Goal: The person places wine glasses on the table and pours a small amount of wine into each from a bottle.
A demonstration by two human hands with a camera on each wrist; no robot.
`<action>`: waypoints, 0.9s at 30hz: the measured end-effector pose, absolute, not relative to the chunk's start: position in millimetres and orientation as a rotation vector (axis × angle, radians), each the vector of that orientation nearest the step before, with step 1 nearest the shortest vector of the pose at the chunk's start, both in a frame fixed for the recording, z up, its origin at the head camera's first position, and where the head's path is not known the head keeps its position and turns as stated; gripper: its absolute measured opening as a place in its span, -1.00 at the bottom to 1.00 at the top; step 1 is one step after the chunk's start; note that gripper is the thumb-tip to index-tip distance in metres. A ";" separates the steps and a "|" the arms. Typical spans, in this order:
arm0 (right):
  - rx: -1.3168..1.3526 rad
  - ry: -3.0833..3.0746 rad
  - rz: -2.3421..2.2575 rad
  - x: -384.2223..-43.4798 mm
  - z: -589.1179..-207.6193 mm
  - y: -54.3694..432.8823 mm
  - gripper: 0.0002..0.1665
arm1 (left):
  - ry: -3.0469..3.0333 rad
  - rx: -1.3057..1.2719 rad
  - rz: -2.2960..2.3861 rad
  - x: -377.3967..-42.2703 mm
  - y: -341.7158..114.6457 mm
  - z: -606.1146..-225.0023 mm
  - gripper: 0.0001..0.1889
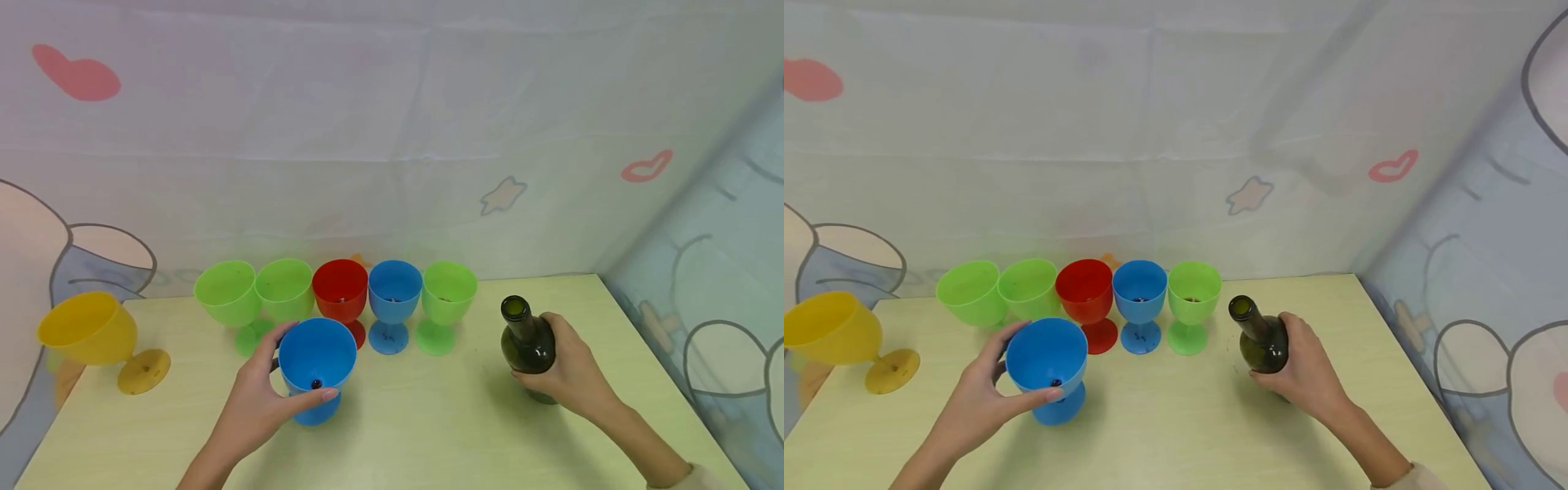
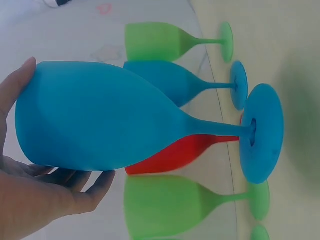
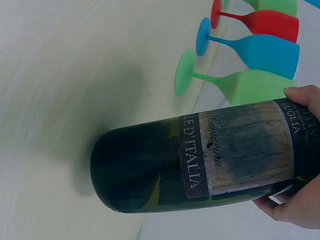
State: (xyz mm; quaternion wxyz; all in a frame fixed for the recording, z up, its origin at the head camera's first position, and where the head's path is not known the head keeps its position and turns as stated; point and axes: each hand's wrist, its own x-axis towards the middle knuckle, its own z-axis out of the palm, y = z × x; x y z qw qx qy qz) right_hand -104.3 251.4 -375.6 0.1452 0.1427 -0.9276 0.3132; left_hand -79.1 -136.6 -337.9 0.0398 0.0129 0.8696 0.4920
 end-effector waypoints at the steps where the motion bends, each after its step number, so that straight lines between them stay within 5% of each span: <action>1: 0.414 -2.679 0.890 -104.5 -375.5 250.4 -0.09 | 2.663 0.055 1.514 -79.3 -133.7 -338.0 -0.04; 27: 0.655 -2.544 0.114 -101.1 -363.7 216.7 -0.14 | 2.557 0.256 1.516 -77.3 -78.8 -342.8 -0.04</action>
